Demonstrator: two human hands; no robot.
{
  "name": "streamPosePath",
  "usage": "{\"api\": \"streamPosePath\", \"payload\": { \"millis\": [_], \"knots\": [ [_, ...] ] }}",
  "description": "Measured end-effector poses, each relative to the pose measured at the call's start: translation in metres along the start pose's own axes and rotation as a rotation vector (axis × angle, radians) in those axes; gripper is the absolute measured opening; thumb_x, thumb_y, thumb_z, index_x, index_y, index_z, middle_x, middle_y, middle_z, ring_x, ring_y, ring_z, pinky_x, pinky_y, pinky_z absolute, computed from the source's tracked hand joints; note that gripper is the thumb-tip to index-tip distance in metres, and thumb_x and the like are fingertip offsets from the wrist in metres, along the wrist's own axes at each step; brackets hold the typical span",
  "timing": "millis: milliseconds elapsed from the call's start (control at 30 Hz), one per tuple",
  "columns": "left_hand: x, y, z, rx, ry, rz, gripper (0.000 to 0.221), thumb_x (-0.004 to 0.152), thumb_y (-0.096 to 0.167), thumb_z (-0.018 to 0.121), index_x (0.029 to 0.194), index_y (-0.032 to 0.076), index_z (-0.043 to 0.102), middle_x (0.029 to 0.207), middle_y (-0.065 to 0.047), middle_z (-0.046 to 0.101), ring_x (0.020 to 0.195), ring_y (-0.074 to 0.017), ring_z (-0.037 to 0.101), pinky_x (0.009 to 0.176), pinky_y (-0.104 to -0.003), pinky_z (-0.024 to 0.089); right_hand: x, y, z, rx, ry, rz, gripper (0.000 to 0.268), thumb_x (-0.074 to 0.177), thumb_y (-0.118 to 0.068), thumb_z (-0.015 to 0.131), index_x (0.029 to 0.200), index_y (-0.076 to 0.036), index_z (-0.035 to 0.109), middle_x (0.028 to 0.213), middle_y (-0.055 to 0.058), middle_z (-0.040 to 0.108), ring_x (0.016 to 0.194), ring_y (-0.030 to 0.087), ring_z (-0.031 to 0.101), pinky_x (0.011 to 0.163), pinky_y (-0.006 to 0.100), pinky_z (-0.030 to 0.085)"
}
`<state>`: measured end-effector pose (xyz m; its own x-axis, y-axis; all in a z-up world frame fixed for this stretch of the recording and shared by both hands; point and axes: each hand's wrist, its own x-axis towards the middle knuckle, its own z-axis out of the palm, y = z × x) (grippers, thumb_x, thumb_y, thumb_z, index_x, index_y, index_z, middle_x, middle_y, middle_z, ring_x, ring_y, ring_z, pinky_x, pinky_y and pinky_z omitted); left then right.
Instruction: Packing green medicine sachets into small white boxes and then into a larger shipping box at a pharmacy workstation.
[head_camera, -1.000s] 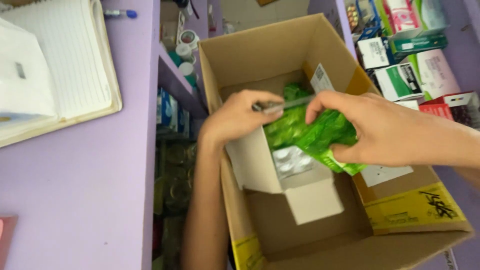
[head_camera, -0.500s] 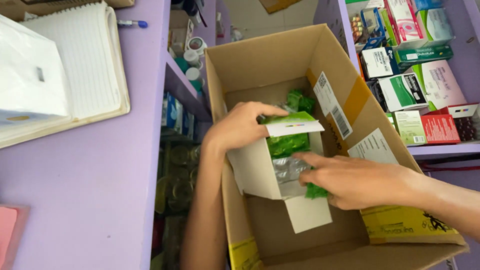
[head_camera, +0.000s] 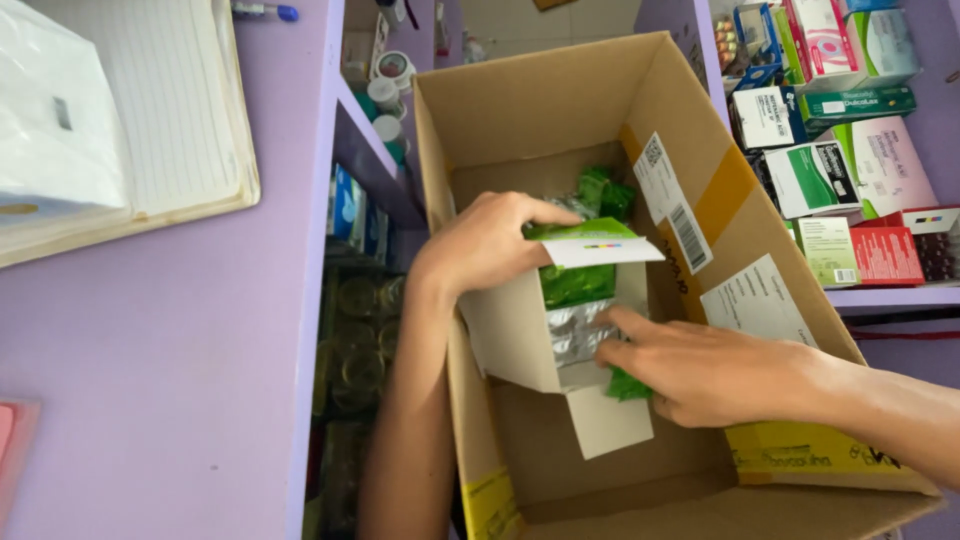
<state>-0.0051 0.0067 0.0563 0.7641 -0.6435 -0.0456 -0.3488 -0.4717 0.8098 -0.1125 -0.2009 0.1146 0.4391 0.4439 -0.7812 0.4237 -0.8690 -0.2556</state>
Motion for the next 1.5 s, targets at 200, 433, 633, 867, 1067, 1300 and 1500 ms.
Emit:
{"api": "streamPosePath", "payload": {
  "millis": [200,433,633,867,1067,1300,1500],
  "knots": [
    [0.000,0.004,0.000,0.006,-0.023,-0.024,0.045,0.082,0.030,0.076,0.125,0.017,0.073,0.118,-0.011,0.075,0.098,-0.0247,0.077,0.085,-0.036,0.058,0.011,0.009,0.008,0.032,0.049,-0.019,0.064,0.079,-0.003,0.066,0.140,-0.013,0.049,0.168,0.015,0.013,0.124,0.035,0.059,0.100,0.043,0.053],
    [-0.009,-0.001,0.000,0.038,0.012,-0.042,0.044,0.083,0.035,0.076,0.123,0.017,0.074,0.117,-0.012,0.075,0.102,-0.0272,0.076,0.089,-0.036,0.057,0.009,-0.010,0.005,0.006,0.069,0.018,0.063,0.081,-0.004,0.065,0.141,-0.013,0.046,0.159,0.013,0.025,0.119,0.034,0.062,0.100,0.044,0.052],
    [-0.008,0.005,-0.003,0.031,-0.057,-0.128,0.049,0.081,0.043,0.075,0.123,0.019,0.073,0.111,-0.012,0.076,0.097,-0.0271,0.077,0.086,-0.037,0.058,0.011,0.004,0.032,-0.063,0.108,-0.044,0.061,0.085,-0.001,0.062,0.143,-0.010,0.044,0.167,0.019,0.017,0.118,0.038,0.062,0.098,0.047,0.052],
    [-0.009,-0.003,-0.001,0.067,-0.051,-0.010,0.048,0.083,0.044,0.073,0.123,0.018,0.074,0.112,-0.014,0.076,0.099,-0.0300,0.076,0.087,-0.038,0.058,0.005,-0.007,0.021,-0.086,0.080,-0.068,0.059,0.086,0.000,0.060,0.142,-0.011,0.045,0.170,0.015,0.014,0.119,0.036,0.063,0.099,0.047,0.052],
    [-0.006,-0.001,0.002,0.069,-0.070,0.007,0.046,0.082,0.041,0.072,0.123,0.020,0.074,0.116,-0.012,0.075,0.103,-0.0303,0.074,0.089,-0.039,0.057,0.011,-0.001,0.020,-0.043,0.018,-0.059,0.064,0.086,-0.005,0.064,0.146,-0.015,0.043,0.171,0.015,0.006,0.121,0.034,0.061,0.101,0.045,0.052],
    [-0.008,-0.006,0.001,0.122,-0.080,-0.026,0.043,0.081,0.042,0.073,0.121,0.024,0.075,0.113,-0.012,0.076,0.103,-0.0313,0.073,0.088,-0.041,0.056,0.009,-0.008,0.025,-0.129,0.035,-0.092,0.061,0.088,-0.005,0.060,0.146,-0.012,0.042,0.171,0.018,0.010,0.114,0.035,0.065,0.097,0.046,0.053],
    [-0.004,-0.010,0.003,0.120,-0.073,-0.064,0.044,0.082,0.043,0.074,0.121,0.024,0.075,0.106,-0.015,0.076,0.097,-0.0319,0.074,0.084,-0.041,0.057,0.004,-0.009,0.026,-0.178,0.054,-0.125,0.064,0.084,0.002,0.057,0.146,-0.008,0.043,0.172,0.021,0.009,0.105,0.036,0.069,0.093,0.046,0.054]
  ]
}}
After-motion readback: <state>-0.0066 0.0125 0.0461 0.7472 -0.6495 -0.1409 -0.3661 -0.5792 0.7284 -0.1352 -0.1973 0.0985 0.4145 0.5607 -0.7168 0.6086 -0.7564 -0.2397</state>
